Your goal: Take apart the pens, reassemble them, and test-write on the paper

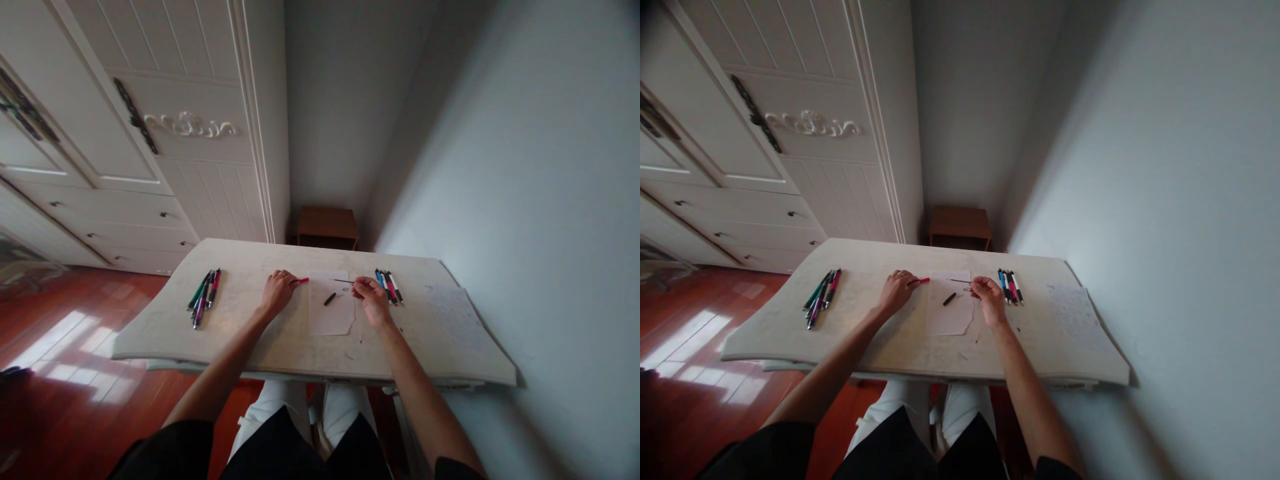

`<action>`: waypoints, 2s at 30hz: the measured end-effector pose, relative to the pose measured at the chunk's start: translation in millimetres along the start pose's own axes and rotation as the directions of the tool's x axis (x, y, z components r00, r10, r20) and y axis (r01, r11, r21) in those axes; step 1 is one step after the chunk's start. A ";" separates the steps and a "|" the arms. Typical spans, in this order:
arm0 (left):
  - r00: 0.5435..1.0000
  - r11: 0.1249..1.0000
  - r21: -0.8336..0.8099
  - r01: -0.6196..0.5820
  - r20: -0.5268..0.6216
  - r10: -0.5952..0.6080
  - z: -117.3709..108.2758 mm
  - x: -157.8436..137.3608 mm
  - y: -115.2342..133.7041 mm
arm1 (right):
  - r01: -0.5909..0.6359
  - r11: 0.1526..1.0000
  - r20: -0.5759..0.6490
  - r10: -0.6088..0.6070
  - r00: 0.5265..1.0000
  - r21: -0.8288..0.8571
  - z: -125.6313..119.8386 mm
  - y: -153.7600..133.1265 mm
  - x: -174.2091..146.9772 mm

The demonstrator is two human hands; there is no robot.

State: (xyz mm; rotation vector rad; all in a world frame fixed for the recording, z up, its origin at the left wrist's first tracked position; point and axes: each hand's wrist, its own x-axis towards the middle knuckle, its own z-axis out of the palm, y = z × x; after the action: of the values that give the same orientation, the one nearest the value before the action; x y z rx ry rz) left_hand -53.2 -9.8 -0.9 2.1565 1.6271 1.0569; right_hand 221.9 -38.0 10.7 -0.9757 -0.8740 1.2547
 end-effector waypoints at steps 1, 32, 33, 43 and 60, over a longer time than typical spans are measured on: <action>1.000 0.993 -0.114 0.018 -0.012 -0.020 1.2 4.3 0.4 | 0.004 1.000 -0.001 -0.004 1.000 0.009 -0.2 -1.6 3.5; 0.985 0.914 -0.370 -0.168 -0.090 0.145 25.9 31.7 -7.6 | 0.147 0.907 0.002 -0.160 0.987 -0.395 3.1 9.7 57.8; 0.985 0.911 -0.374 -0.173 -0.090 0.149 26.0 31.6 -7.7 | 0.147 0.905 0.001 -0.160 0.987 -0.400 2.8 9.9 57.5; 0.977 0.897 -0.391 -0.207 -0.041 0.207 28.7 28.2 -6.8 | 0.136 0.908 0.041 -0.131 0.991 -0.396 12.1 9.5 48.1; 0.956 0.866 -0.406 -0.291 -0.111 0.270 26.1 27.6 0.4 | 0.065 0.966 0.053 -0.053 0.997 -0.248 23.6 14.5 42.8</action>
State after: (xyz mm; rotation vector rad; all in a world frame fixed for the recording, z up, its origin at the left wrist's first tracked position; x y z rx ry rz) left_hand -32.2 21.1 -8.2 2.1131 0.9916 1.4044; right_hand 199.9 7.7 5.7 -1.1149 -1.1089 1.1374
